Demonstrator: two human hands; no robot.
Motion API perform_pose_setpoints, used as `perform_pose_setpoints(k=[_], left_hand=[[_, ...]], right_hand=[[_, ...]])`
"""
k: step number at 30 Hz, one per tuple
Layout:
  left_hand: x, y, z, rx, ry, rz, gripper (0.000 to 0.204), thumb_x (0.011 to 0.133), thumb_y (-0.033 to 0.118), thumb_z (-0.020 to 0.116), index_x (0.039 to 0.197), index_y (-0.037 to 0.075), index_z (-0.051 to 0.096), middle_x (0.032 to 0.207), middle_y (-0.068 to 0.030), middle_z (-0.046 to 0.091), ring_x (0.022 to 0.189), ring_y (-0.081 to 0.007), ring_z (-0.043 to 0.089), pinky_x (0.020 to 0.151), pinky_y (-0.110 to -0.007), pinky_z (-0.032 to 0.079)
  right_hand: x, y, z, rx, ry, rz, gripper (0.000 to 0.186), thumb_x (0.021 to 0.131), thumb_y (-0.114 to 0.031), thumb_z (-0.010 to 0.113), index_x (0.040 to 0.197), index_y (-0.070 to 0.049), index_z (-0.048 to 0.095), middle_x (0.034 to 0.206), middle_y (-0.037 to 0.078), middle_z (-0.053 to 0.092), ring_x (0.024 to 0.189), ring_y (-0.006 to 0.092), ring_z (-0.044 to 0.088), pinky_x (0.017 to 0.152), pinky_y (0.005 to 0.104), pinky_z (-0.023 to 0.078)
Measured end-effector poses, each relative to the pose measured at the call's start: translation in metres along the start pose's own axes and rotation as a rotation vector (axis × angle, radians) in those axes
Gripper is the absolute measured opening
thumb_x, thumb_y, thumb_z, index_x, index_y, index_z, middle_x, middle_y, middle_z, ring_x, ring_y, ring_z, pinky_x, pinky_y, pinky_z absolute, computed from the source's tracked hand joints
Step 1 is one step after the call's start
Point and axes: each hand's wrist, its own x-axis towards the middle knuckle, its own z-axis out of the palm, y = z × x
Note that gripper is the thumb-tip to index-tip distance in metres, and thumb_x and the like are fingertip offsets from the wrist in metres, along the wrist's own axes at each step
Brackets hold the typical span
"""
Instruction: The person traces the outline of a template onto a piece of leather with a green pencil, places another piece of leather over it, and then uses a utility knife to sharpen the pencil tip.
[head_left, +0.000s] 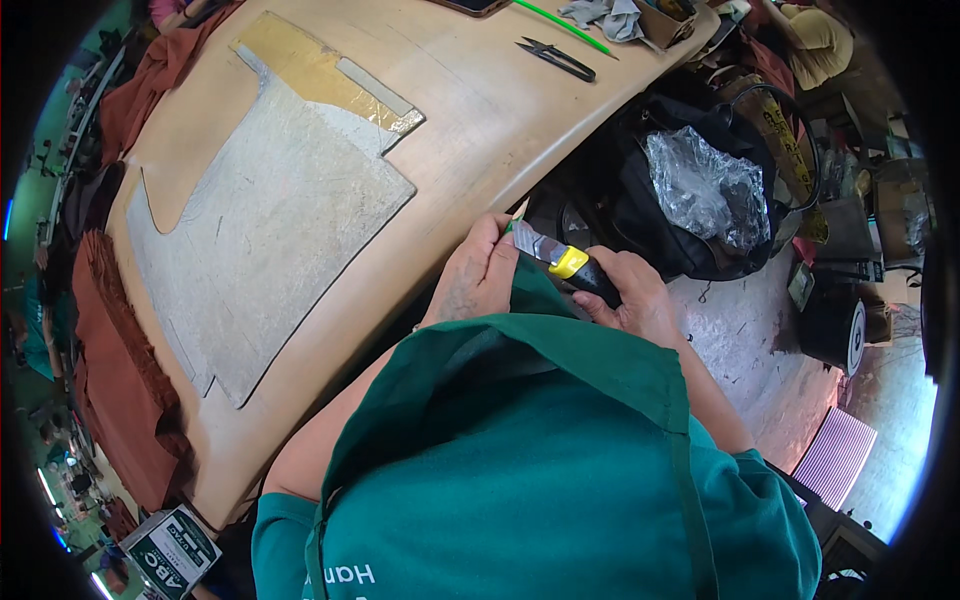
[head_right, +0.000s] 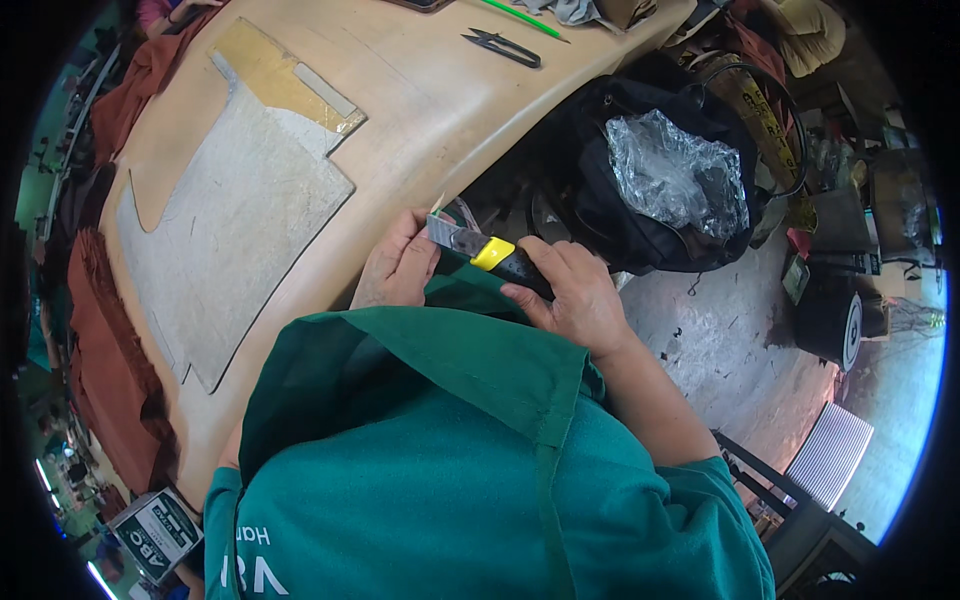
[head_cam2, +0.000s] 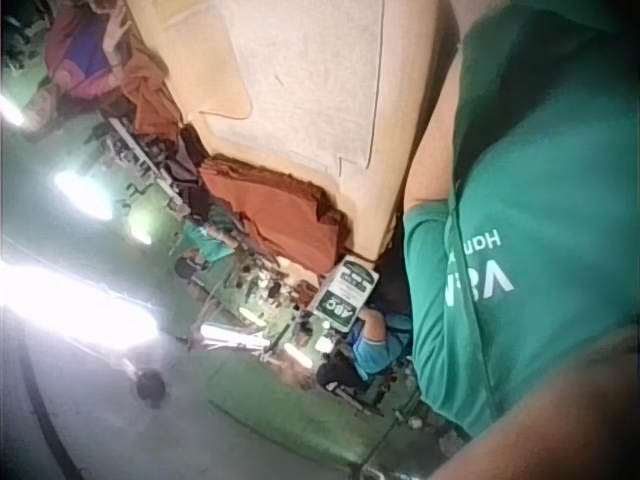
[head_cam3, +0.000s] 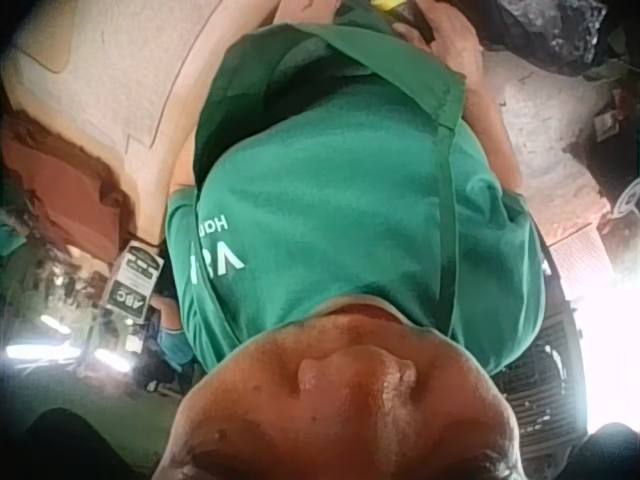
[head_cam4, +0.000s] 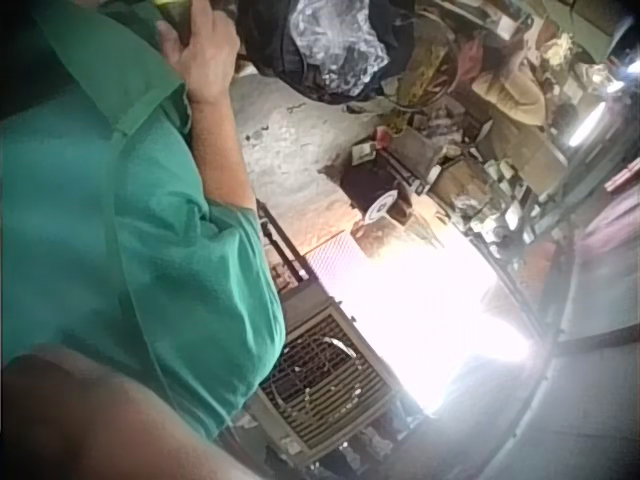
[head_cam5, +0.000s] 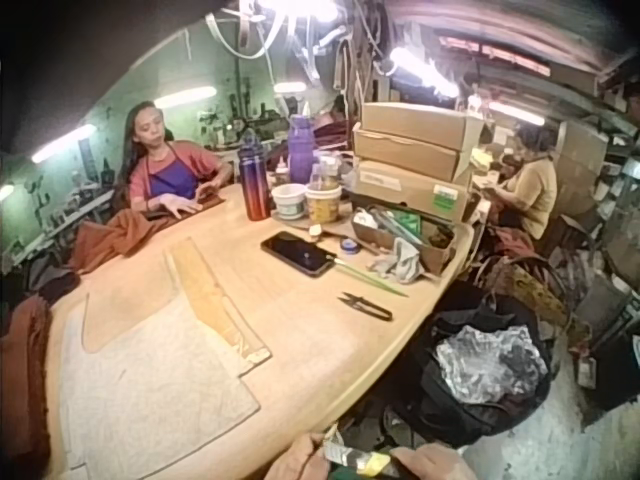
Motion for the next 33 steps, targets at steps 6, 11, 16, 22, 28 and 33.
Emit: perform_pose_setpoints(k=[6,11,16,22,28,33], left_hand=[[-0.004,0.003,-0.002,0.141,0.039,0.135,0.03,0.085,0.013,0.039,0.11,0.001,0.049,0.08,-0.0055,0.054,0.07,-0.0112,0.046,0.065,-0.023,0.038],[0.001,-0.003,0.003,0.146,0.004,0.122,0.027,0.09,0.017,0.043,0.11,-0.001,0.047,0.081,-0.0086,0.055,0.072,-0.0143,0.048,0.068,-0.027,0.04],[-0.004,-0.002,0.001,0.289,0.056,0.152,0.029,0.092,0.024,0.044,0.107,0.0,0.048,0.075,-0.0116,0.055,0.067,-0.0183,0.052,0.065,-0.029,0.041],[-0.006,-0.002,0.002,0.378,0.114,0.112,0.029,0.091,0.029,0.046,0.099,0.001,0.051,0.071,-0.0116,0.055,0.063,-0.0194,0.052,0.061,-0.031,0.041],[-0.003,0.006,0.006,0.336,0.143,0.041,0.03,0.089,0.032,0.052,0.086,0.002,0.052,0.063,-0.0063,0.048,0.058,-0.0112,0.043,0.053,-0.027,0.037],[-0.005,0.01,0.003,0.352,0.118,0.006,0.031,0.088,0.033,0.053,0.082,0.002,0.05,0.062,-0.0037,0.046,0.056,-0.0085,0.039,0.052,-0.026,0.034]], right_hand=[[0.001,0.0,0.002,-0.017,-0.025,0.009,0.045,0.074,-0.036,0.065,0.105,-0.006,0.053,0.074,0.011,0.052,0.068,0.0291,0.053,0.059,0.0395,0.041],[-0.001,0.002,0.002,-0.059,-0.015,0.017,0.045,0.073,-0.035,0.065,0.105,-0.006,0.053,0.073,0.01,0.051,0.067,0.0288,0.052,0.058,0.0391,0.041],[0.001,-0.001,0.002,-0.066,-0.005,-0.006,0.045,0.073,-0.035,0.065,0.105,-0.006,0.053,0.073,0.01,0.05,0.067,0.0283,0.052,0.057,0.0388,0.04],[0.002,-0.002,0.003,-0.1,0.014,-0.038,0.045,0.073,-0.034,0.066,0.104,-0.005,0.053,0.072,0.01,0.049,0.065,0.0283,0.051,0.056,0.0385,0.04],[0.001,-0.002,0.002,-0.114,0.067,-0.012,0.044,0.075,-0.033,0.064,0.104,-0.002,0.052,0.071,0.012,0.05,0.063,0.0296,0.051,0.055,0.0394,0.04],[0.0,0.0,0.002,-0.032,0.165,0.027,0.042,0.079,-0.033,0.062,0.103,0.0,0.051,0.072,0.015,0.052,0.066,0.0326,0.053,0.057,0.0403,0.042]])
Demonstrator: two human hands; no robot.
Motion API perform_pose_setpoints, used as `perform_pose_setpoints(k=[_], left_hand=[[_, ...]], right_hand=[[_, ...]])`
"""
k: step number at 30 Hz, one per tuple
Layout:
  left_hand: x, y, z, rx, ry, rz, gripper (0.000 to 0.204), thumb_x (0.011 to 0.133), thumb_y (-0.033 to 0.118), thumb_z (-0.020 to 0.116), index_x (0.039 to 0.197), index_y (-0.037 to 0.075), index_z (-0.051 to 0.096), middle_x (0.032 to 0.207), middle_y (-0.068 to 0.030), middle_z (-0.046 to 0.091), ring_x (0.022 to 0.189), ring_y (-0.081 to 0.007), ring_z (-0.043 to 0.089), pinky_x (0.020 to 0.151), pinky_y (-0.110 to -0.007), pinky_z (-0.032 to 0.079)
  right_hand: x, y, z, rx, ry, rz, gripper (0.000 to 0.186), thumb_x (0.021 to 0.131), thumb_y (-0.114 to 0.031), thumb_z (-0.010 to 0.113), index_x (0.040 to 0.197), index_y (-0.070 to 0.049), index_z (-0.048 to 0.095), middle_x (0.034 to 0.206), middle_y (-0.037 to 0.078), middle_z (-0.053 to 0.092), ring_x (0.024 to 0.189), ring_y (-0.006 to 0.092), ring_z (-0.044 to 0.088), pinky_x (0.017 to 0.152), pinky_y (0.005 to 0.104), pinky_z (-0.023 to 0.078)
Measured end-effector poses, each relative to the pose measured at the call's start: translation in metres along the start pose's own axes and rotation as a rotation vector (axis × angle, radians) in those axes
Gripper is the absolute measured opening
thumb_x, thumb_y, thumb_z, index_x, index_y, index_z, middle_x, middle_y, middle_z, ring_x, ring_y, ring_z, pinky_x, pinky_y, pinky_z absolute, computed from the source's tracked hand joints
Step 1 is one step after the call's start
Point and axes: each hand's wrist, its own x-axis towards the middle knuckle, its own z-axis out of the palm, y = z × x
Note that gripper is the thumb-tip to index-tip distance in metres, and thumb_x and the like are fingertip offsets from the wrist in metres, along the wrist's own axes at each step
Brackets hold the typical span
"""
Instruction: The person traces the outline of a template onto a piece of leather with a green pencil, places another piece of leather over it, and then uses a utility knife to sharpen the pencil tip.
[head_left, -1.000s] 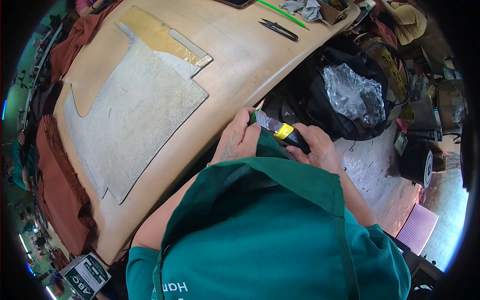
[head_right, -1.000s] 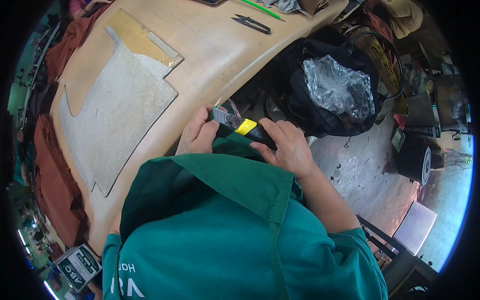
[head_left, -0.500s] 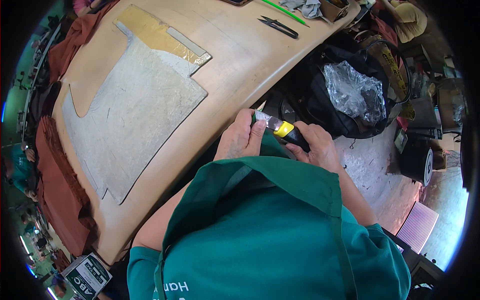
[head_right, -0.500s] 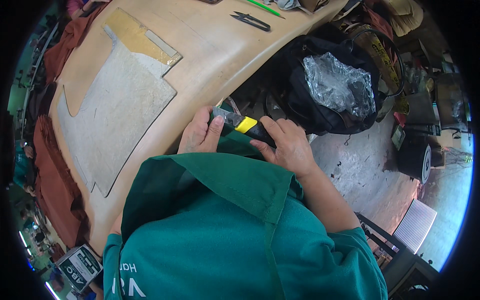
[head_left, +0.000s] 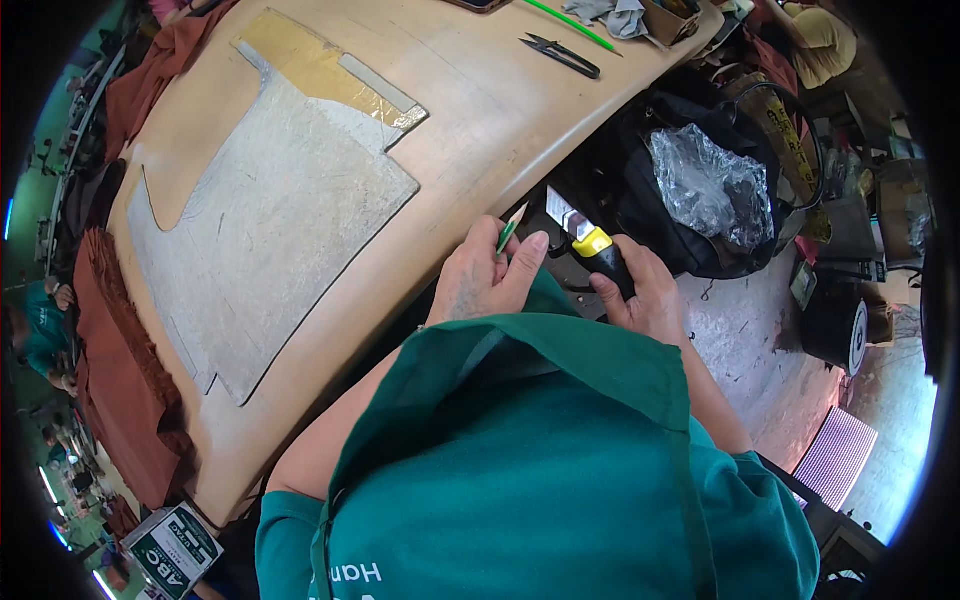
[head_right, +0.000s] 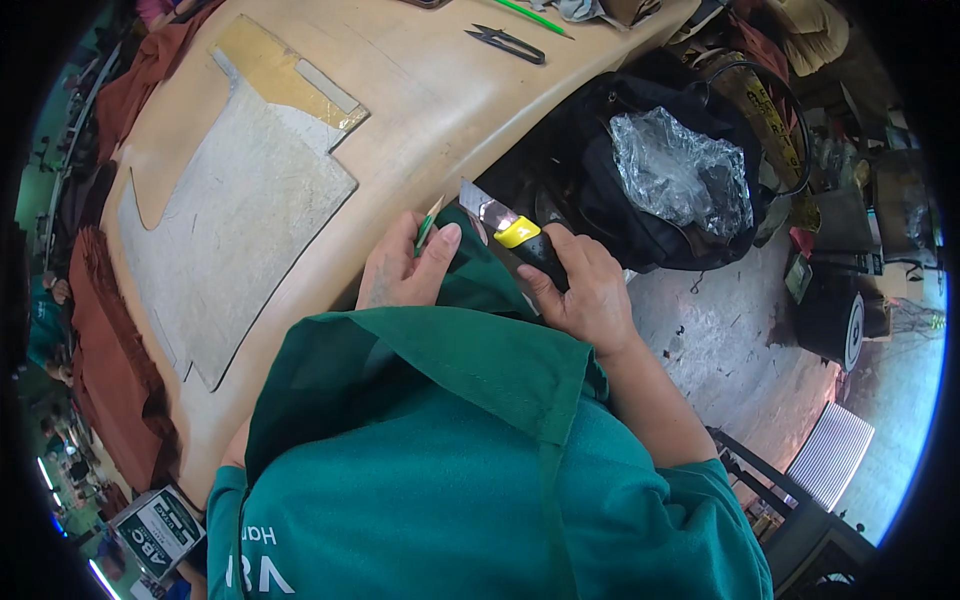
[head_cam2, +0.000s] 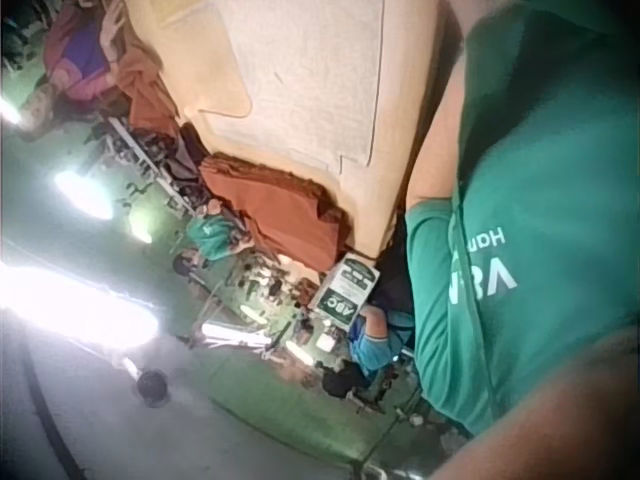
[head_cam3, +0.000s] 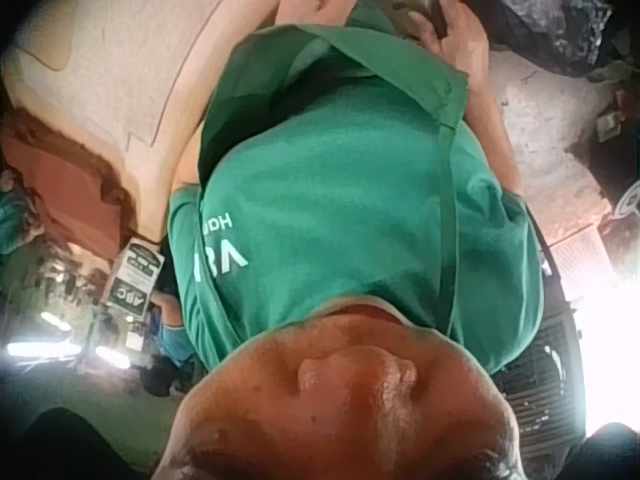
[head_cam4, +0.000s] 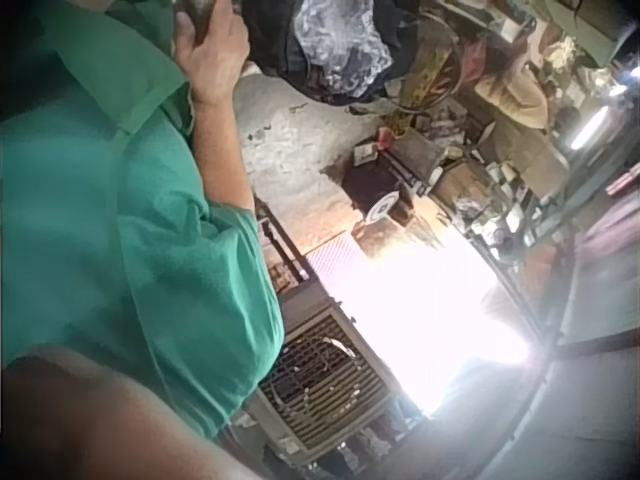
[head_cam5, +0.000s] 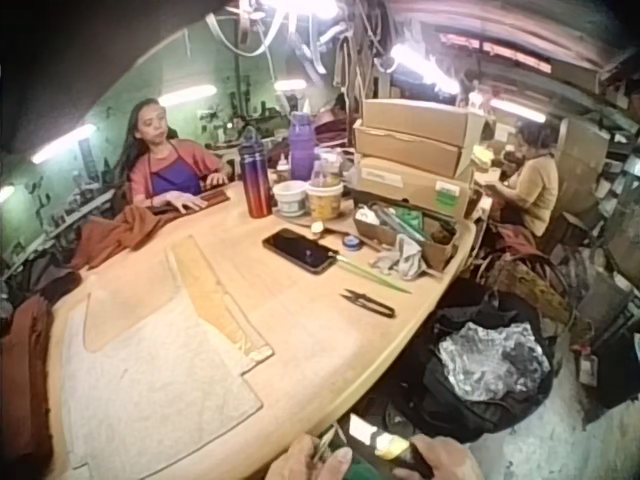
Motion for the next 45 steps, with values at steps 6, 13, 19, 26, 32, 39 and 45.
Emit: perform_pose_setpoints(k=[6,13,19,26,32,39,45], left_hand=[[0.0,-0.007,0.003,-0.155,-0.041,0.118,0.037,0.086,0.034,0.054,0.084,-0.002,0.045,0.058,-0.0123,0.049,0.051,-0.0193,0.047,0.05,-0.032,0.039],[-0.004,-0.003,0.001,-0.033,-0.043,0.079,0.026,0.09,0.026,0.047,0.094,0.0,0.049,0.07,-0.0099,0.053,0.061,-0.0146,0.047,0.058,-0.03,0.039],[0.0,-0.008,0.005,-0.027,-0.018,0.102,0.029,0.09,0.029,0.049,0.095,0.001,0.052,0.074,-0.0103,0.057,0.066,-0.0157,0.051,0.063,-0.031,0.042],[0.005,-0.008,0.012,-0.039,0.093,0.09,0.032,0.086,0.033,0.057,0.083,0.001,0.057,0.06,-0.0065,0.052,0.056,-0.0125,0.045,0.053,-0.028,0.038],[0.008,-0.008,0.006,0.111,0.115,0.08,0.04,0.083,0.038,0.06,0.071,0.0,0.052,0.054,-0.0082,0.046,0.05,-0.0139,0.04,0.048,-0.031,0.035],[0.006,-0.012,0.003,0.028,0.068,0.139,0.044,0.082,0.042,0.059,0.069,0.001,0.049,0.054,-0.004,0.045,0.051,-0.0112,0.038,0.046,-0.03,0.033],[0.004,-0.008,0.003,-0.117,0.003,0.112,0.043,0.084,0.04,0.057,0.075,-0.001,0.046,0.058,-0.0114,0.048,0.05,-0.0179,0.044,0.05,-0.032,0.039]], right_hand=[[-0.002,-0.001,0.0,0.022,-0.143,-0.013,0.044,0.073,-0.031,0.066,0.105,-0.003,0.052,0.074,0.013,0.053,0.068,0.0308,0.053,0.06,0.0392,0.041],[-0.002,-0.003,0.001,0.027,-0.185,-0.05,0.046,0.073,-0.033,0.066,0.105,-0.004,0.052,0.073,0.012,0.051,0.067,0.0289,0.052,0.058,0.0387,0.041],[-0.001,-0.001,0.0,0.004,-0.155,-0.058,0.046,0.073,-0.034,0.066,0.105,-0.004,0.052,0.072,0.011,0.051,0.065,0.0284,0.052,0.057,0.0387,0.041],[-0.002,0.002,0.004,-0.108,-0.08,-0.083,0.045,0.073,-0.033,0.066,0.103,-0.003,0.053,0.069,0.01,0.048,0.062,0.0288,0.05,0.054,0.0386,0.04],[0.001,0.0,0.007,-0.013,-0.041,-0.003,0.043,0.076,-0.031,0.064,0.103,0.0,0.052,0.074,0.014,0.053,0.066,0.0322,0.054,0.058,0.0405,0.043],[0.002,-0.002,0.004,0.011,0.015,0.009,0.043,0.079,-0.031,0.061,0.104,0.002,0.051,0.074,0.017,0.054,0.068,0.0345,0.054,0.061,0.0409,0.043],[-0.002,0.0,0.005,0.04,-0.161,-0.014,0.044,0.074,-0.033,0.065,0.105,-0.004,0.052,0.074,0.013,0.053,0.067,0.0314,0.053,0.059,0.0399,0.042]])
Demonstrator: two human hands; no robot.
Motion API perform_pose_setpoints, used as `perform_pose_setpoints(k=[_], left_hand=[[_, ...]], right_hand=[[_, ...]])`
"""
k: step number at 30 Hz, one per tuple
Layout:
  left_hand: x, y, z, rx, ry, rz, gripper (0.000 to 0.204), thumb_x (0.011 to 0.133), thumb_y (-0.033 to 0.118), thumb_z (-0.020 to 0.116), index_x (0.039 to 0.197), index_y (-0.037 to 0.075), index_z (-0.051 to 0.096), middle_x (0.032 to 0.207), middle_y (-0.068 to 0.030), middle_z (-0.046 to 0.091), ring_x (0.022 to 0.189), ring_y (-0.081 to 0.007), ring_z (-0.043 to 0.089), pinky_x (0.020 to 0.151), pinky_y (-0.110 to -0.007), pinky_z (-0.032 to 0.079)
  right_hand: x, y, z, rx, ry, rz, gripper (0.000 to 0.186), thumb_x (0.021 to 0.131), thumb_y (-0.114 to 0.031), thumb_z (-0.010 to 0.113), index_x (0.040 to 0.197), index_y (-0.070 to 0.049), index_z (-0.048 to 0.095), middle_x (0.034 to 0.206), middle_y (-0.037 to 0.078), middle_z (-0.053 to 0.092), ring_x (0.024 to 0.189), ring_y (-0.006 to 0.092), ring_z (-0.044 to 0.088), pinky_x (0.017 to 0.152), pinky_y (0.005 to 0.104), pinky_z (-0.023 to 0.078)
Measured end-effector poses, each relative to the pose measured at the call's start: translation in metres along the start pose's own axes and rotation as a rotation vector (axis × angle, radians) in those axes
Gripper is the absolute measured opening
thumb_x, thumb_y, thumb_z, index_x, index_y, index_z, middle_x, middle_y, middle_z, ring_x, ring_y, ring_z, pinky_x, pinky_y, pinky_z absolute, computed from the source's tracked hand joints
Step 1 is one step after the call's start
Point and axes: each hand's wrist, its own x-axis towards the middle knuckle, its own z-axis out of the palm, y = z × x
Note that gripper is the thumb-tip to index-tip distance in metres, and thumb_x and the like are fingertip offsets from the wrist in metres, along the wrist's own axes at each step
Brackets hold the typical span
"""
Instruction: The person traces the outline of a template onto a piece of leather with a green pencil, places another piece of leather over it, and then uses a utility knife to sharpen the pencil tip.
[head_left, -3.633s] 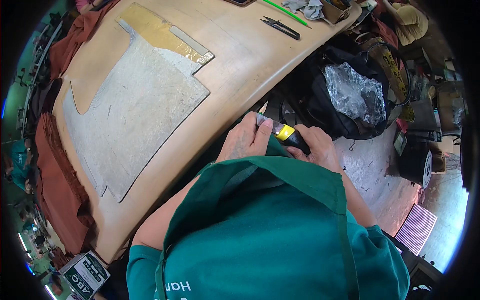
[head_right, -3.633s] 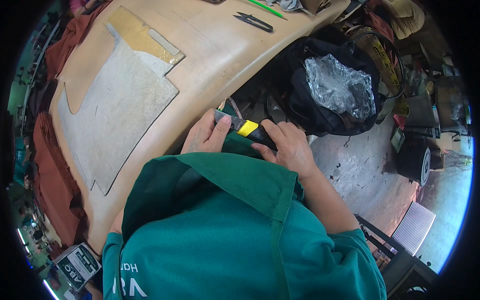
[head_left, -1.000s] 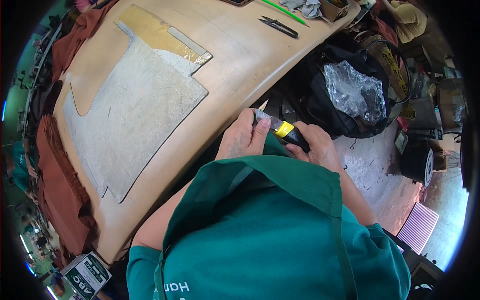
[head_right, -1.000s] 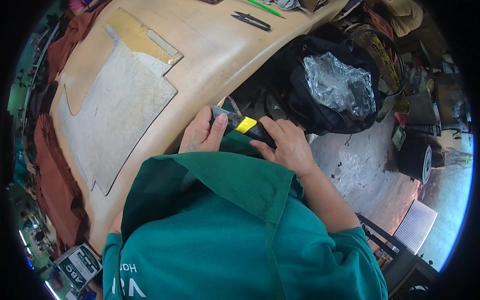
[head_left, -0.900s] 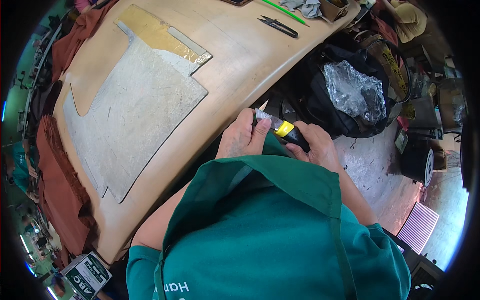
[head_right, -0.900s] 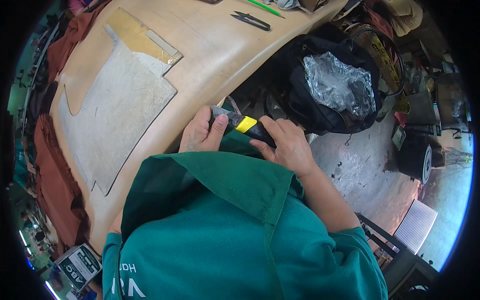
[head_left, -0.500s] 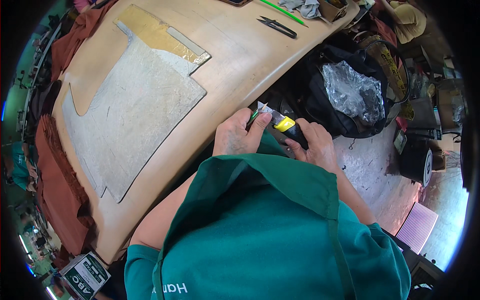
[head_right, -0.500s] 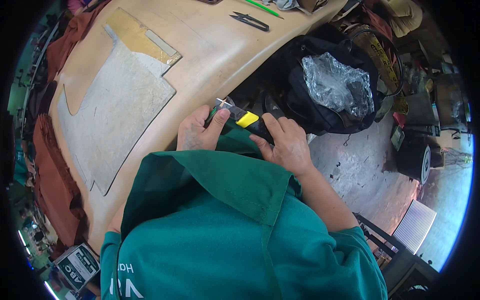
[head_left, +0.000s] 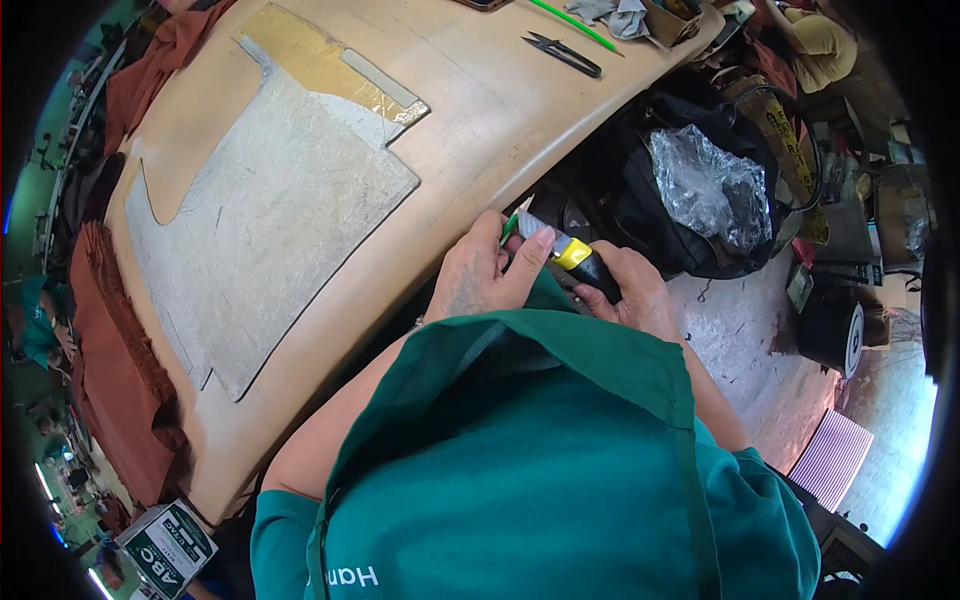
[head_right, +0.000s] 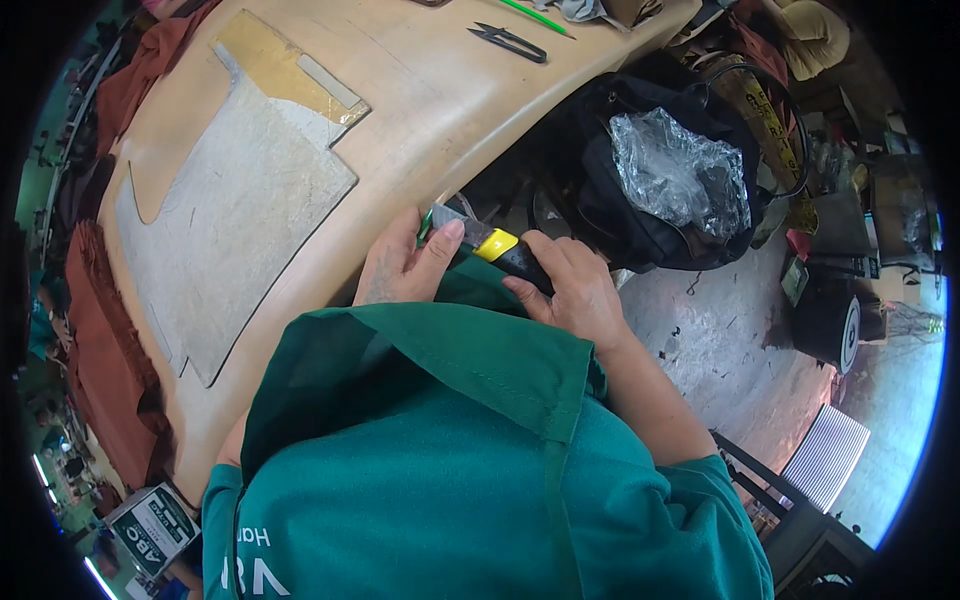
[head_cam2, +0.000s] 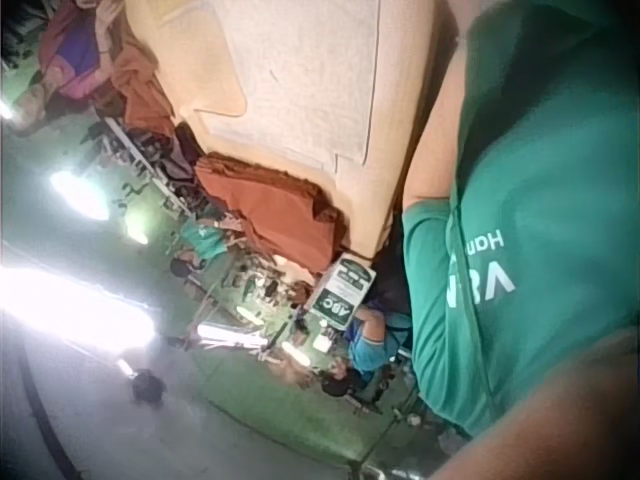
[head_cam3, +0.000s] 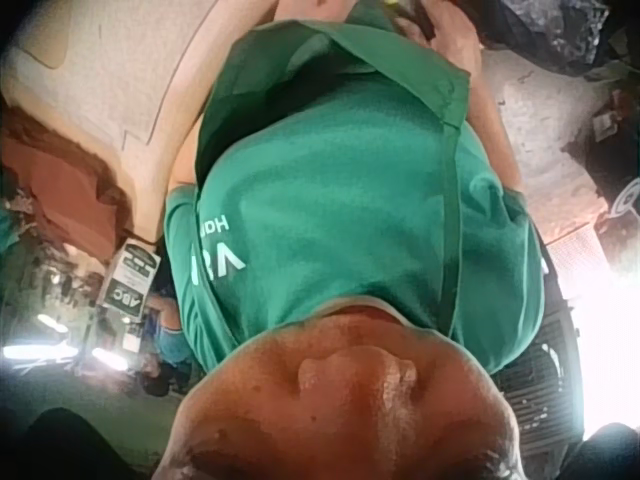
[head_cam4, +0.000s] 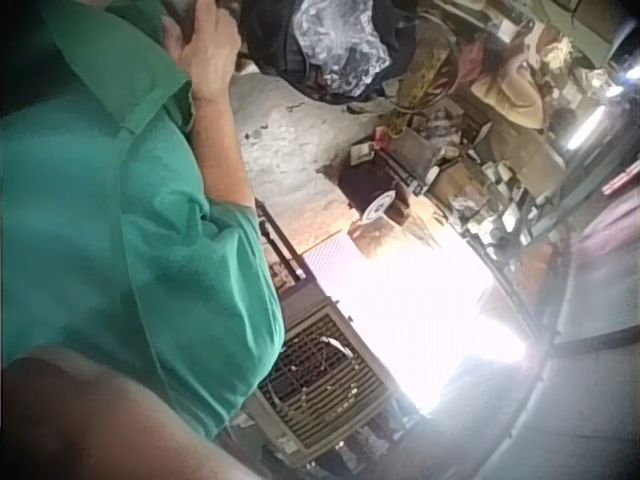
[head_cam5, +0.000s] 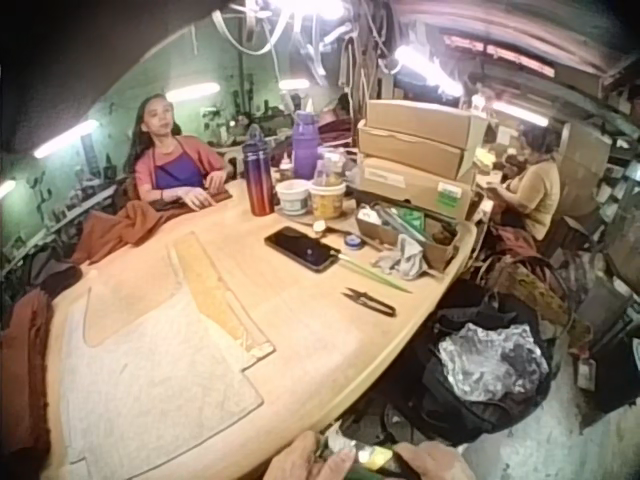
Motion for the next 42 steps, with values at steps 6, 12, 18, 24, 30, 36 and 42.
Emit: perform_pose_setpoints(k=[6,12,18,24,30,36,42], left_hand=[[-0.004,0.006,-0.003,0.034,-0.012,-0.032,0.037,0.087,0.033,0.053,0.079,-0.002,0.043,0.06,-0.0174,0.05,0.053,-0.0238,0.05,0.053,-0.037,0.04],[-0.002,-0.004,0.002,0.056,0.035,0.048,0.034,0.087,0.031,0.053,0.077,-0.001,0.045,0.061,-0.0197,0.051,0.054,-0.0301,0.051,0.052,-0.037,0.04],[-0.002,-0.006,0.003,0.074,0.075,0.028,0.031,0.087,0.031,0.056,0.078,0.001,0.055,0.06,-0.0047,0.049,0.056,-0.0093,0.041,0.05,-0.028,0.036],[-0.001,-0.005,-0.001,0.17,0.088,0.012,0.039,0.084,0.034,0.06,0.067,0.001,0.048,0.052,-0.0023,0.042,0.05,-0.0096,0.036,0.045,-0.029,0.032],[-0.002,0.002,-0.004,0.071,-0.032,-0.069,0.034,0.084,0.031,0.061,0.07,0.003,0.047,0.053,0.0014,0.041,0.05,-0.0049,0.036,0.044,-0.024,0.031],[0.0,-0.011,0.003,-0.104,-0.083,-0.095,0.026,0.086,0.025,0.058,0.087,0.001,0.048,0.067,-0.0015,0.05,0.057,-0.0028,0.043,0.049,-0.02,0.035],[-0.005,0.005,-0.003,0.041,-0.038,-0.035,0.031,0.087,0.029,0.053,0.087,-0.001,0.046,0.067,-0.0121,0.051,0.058,-0.0162,0.047,0.054,-0.031,0.039]], right_hand=[[0.002,-0.004,-0.001,-0.002,-0.033,0.002,0.045,0.073,-0.033,0.066,0.105,-0.004,0.053,0.074,0.013,0.053,0.067,0.0309,0.054,0.059,0.0396,0.043],[0.002,-0.001,0.001,0.02,0.007,-0.016,0.044,0.074,-0.033,0.065,0.104,-0.003,0.053,0.073,0.013,0.053,0.066,0.0305,0.053,0.058,0.0397,0.042],[0.002,-0.003,-0.002,-0.099,0.02,-0.018,0.044,0.075,-0.032,0.065,0.104,-0.003,0.052,0.073,0.013,0.053,0.065,0.0305,0.053,0.057,0.0391,0.042],[0.005,0.001,0.002,-0.024,0.172,0.102,0.042,0.078,-0.031,0.063,0.105,0.0,0.051,0.075,0.016,0.054,0.067,0.0334,0.054,0.059,0.0406,0.043],[0.003,0.002,0.001,0.019,0.183,0.048,0.041,0.078,-0.028,0.063,0.105,0.001,0.051,0.074,0.017,0.053,0.067,0.0336,0.053,0.06,0.0406,0.043],[0.001,-0.001,-0.001,0.047,0.006,0.021,0.043,0.074,-0.029,0.066,0.105,-0.003,0.053,0.073,0.014,0.053,0.066,0.0315,0.054,0.059,0.0393,0.042],[0.002,-0.002,0.0,0.028,-0.023,-0.013,0.045,0.072,-0.031,0.067,0.105,-0.004,0.053,0.074,0.013,0.053,0.066,0.0307,0.054,0.058,0.0394,0.043]])
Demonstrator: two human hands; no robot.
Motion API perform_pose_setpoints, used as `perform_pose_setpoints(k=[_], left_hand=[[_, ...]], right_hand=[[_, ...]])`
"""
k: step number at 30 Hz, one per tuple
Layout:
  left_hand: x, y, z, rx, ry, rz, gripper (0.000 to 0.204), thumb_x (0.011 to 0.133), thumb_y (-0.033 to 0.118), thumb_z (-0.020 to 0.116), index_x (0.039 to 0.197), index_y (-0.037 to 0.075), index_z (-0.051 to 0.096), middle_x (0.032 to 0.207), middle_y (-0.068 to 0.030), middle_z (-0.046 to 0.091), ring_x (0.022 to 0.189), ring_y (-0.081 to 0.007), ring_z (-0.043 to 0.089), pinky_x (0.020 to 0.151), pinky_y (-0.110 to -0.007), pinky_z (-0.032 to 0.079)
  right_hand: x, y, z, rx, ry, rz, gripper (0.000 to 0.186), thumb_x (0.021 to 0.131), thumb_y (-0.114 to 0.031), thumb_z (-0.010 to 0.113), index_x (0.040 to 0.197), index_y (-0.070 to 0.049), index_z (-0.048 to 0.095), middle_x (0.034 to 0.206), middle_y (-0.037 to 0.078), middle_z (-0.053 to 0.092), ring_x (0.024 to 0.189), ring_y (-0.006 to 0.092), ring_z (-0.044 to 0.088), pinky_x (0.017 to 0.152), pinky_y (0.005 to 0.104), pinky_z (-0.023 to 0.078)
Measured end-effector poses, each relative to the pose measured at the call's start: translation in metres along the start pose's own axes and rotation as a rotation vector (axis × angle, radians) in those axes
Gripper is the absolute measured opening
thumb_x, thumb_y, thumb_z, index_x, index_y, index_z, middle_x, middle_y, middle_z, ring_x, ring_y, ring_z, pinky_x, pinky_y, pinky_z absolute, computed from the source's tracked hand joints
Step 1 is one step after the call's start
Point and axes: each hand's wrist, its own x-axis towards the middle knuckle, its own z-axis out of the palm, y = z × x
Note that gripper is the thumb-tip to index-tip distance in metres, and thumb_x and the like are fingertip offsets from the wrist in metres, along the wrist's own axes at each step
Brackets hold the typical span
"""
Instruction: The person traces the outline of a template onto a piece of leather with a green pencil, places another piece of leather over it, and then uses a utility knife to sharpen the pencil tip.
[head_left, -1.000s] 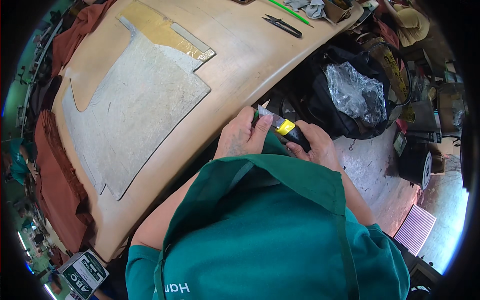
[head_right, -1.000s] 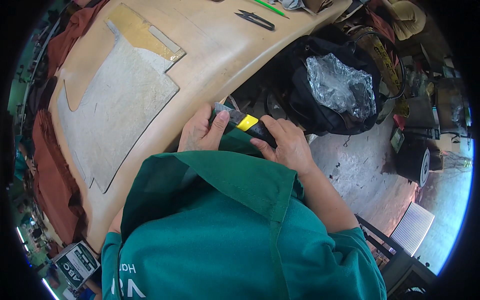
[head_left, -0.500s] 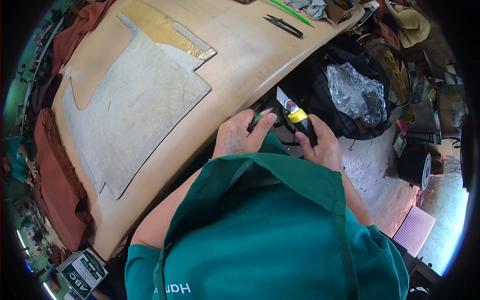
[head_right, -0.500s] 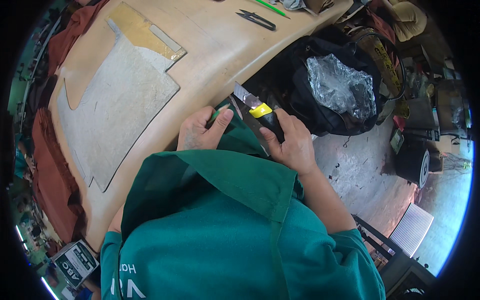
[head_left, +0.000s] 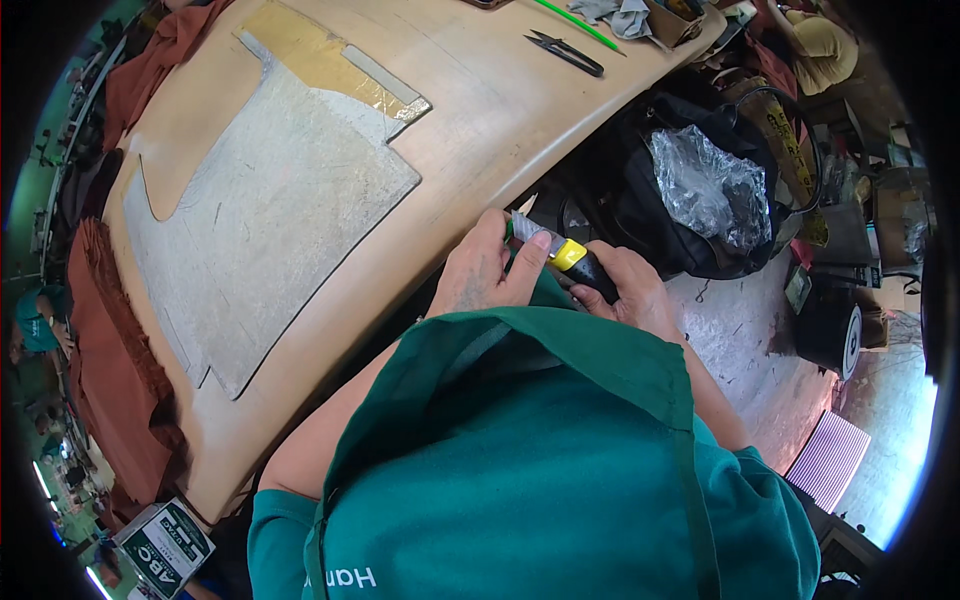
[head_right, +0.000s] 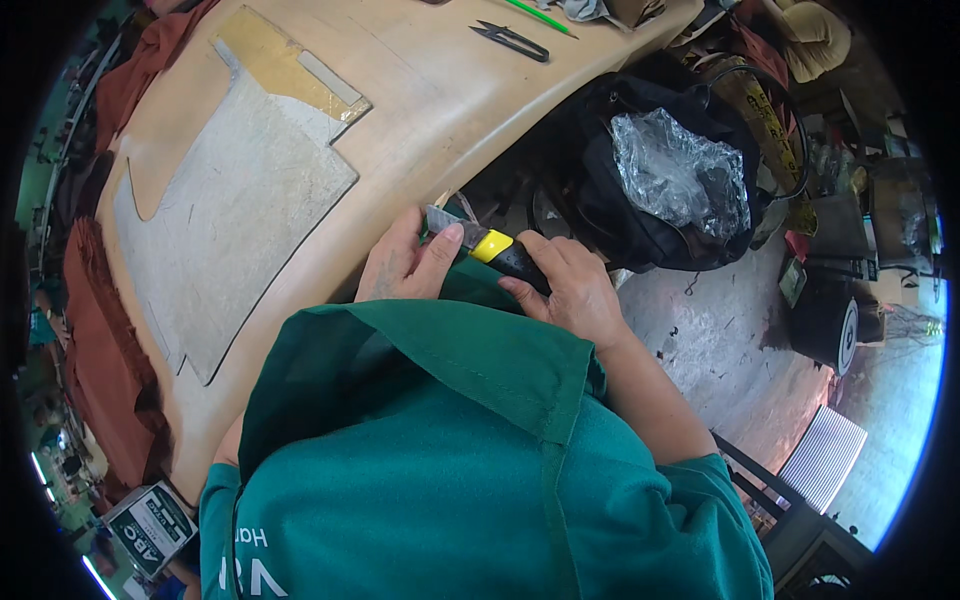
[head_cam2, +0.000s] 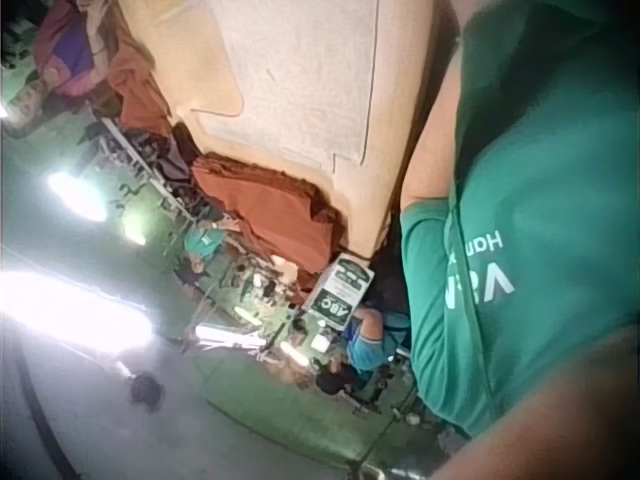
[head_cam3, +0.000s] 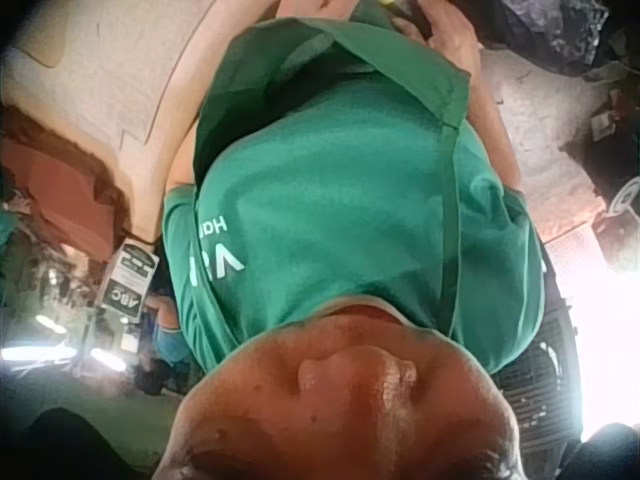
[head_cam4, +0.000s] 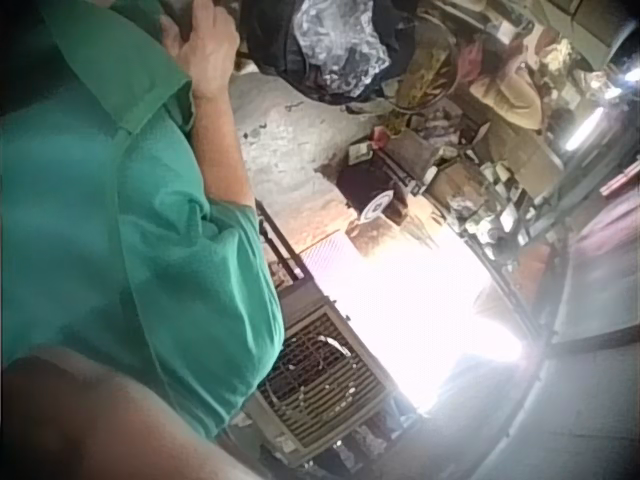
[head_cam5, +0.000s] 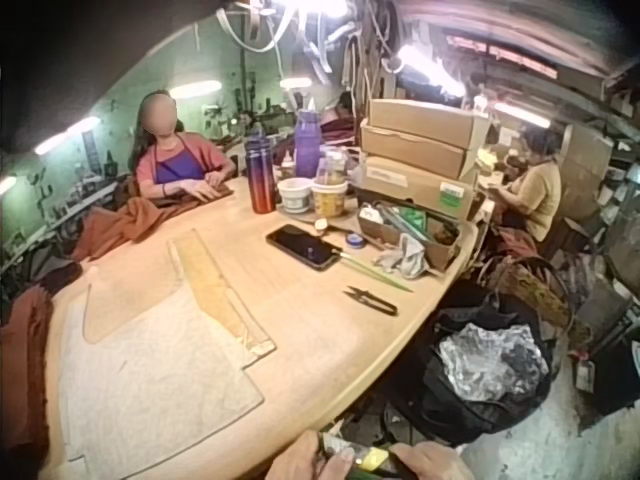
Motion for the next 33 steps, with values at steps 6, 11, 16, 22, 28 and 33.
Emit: perform_pose_setpoints(k=[6,11,16,22,28,33], left_hand=[[0.002,-0.001,0.003,0.035,0.036,0.053,0.031,0.09,0.03,0.047,0.088,-0.001,0.046,0.07,-0.0192,0.052,0.06,-0.0295,0.051,0.058,-0.037,0.041],[0.002,-0.004,0.004,0.063,0.051,0.058,0.031,0.09,0.03,0.047,0.096,0.0,0.049,0.076,-0.0183,0.055,0.068,-0.0275,0.054,0.065,-0.035,0.042],[0.006,-0.006,0.009,0.091,0.076,0.044,0.031,0.089,0.03,0.051,0.094,0.0,0.054,0.077,-0.0161,0.058,0.069,-0.024,0.056,0.065,-0.034,0.043],[0.006,-0.01,0.009,0.155,0.205,0.152,0.041,0.086,0.036,0.054,0.069,0.0,0.044,0.056,-0.0205,0.048,0.051,-0.0356,0.047,0.049,-0.039,0.039],[0.002,-0.008,0.005,0.119,0.127,0.053,0.037,0.088,0.034,0.051,0.074,0.0,0.045,0.06,-0.0154,0.046,0.054,-0.0256,0.045,0.053,-0.036,0.038],[0.002,-0.018,0.003,-0.181,0.034,-0.039,0.023,0.092,0.025,0.042,0.091,0.004,0.05,0.064,-0.0004,0.044,0.058,-0.0083,0.037,0.052,-0.023,0.032]], right_hand=[[0.0,0.002,0.0,-0.035,0.008,0.0,0.045,0.073,-0.032,0.067,0.105,-0.004,0.053,0.073,0.013,0.053,0.066,0.0303,0.054,0.057,0.0394,0.042],[0.001,0.0,-0.001,-0.043,0.02,0.0,0.045,0.073,-0.033,0.067,0.105,-0.005,0.053,0.073,0.012,0.053,0.065,0.0299,0.053,0.057,0.0395,0.042],[-0.001,0.002,0.0,-0.093,0.048,0.024,0.045,0.073,-0.033,0.066,0.106,-0.005,0.052,0.073,0.011,0.052,0.066,0.0294,0.053,0.058,0.0393,0.042],[0.001,-0.002,0.0,-0.109,0.051,0.062,0.044,0.074,-0.032,0.065,0.106,-0.004,0.053,0.076,0.014,0.054,0.071,0.032,0.055,0.062,0.0407,0.043],[-0.001,0.008,0.001,-0.015,0.191,0.161,0.041,0.08,-0.027,0.062,0.106,0.003,0.051,0.086,0.02,0.058,0.079,0.0367,0.057,0.07,0.0407,0.046],[0.0,0.006,0.0,0.034,0.161,0.136,0.042,0.08,-0.03,0.062,0.105,0.002,0.052,0.084,0.02,0.057,0.076,0.036,0.056,0.068,0.0407,0.045]])
